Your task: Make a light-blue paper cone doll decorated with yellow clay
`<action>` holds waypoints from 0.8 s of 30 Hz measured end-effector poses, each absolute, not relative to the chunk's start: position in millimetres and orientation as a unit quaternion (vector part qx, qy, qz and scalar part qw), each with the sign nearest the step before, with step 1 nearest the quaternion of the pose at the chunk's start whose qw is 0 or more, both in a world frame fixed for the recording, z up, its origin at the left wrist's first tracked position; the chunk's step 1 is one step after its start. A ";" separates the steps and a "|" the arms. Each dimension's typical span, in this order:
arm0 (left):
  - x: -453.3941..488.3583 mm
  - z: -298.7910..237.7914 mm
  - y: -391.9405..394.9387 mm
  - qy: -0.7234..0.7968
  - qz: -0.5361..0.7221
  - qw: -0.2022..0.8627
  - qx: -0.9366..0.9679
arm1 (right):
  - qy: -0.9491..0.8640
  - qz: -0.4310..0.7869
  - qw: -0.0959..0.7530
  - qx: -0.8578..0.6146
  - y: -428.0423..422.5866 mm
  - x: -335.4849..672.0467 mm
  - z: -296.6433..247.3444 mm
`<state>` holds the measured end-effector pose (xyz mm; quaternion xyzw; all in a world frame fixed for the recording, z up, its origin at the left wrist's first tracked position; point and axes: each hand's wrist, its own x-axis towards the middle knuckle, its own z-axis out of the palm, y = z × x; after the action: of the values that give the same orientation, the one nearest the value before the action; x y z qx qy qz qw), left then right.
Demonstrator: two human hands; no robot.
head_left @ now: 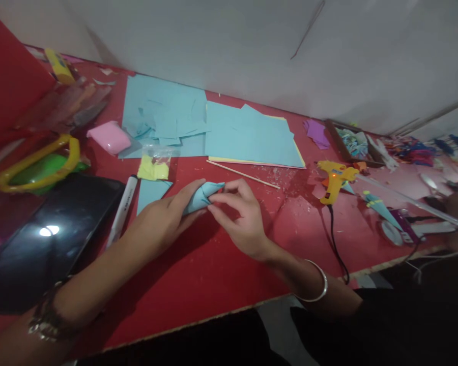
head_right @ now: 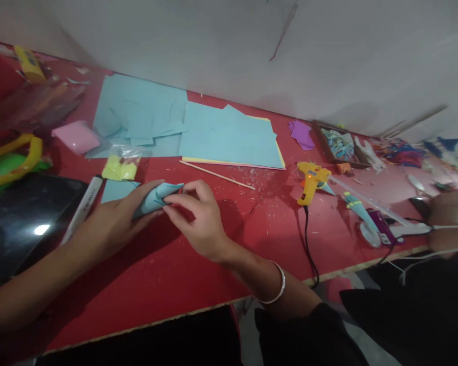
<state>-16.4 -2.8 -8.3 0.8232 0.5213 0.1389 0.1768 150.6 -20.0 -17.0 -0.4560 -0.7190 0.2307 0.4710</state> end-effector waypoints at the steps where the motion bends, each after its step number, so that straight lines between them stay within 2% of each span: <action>1: -16.5 -8.7 -2.8 0.520 0.143 0.177 0.824 | -0.722 0.229 0.470 -0.452 -20.1 150.7 -17.2; 9: -15.9 -9.6 -3.0 0.537 0.125 0.182 0.814 | -0.708 0.242 0.479 -0.459 -19.7 150.6 -14.9; 19: -18.1 -8.1 -3.0 0.524 0.063 0.201 0.826 | -0.756 0.191 0.466 -0.417 -21.6 148.1 -15.7; 24: -20.2 -13.2 0.1 0.445 0.202 0.336 0.805 | -0.746 0.214 0.488 -0.398 -23.7 149.0 -9.1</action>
<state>-20.2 0.1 -13.2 0.8052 0.4446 0.2021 0.3363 149.0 -23.7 -9.1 -0.3982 -0.7464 0.2139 0.4883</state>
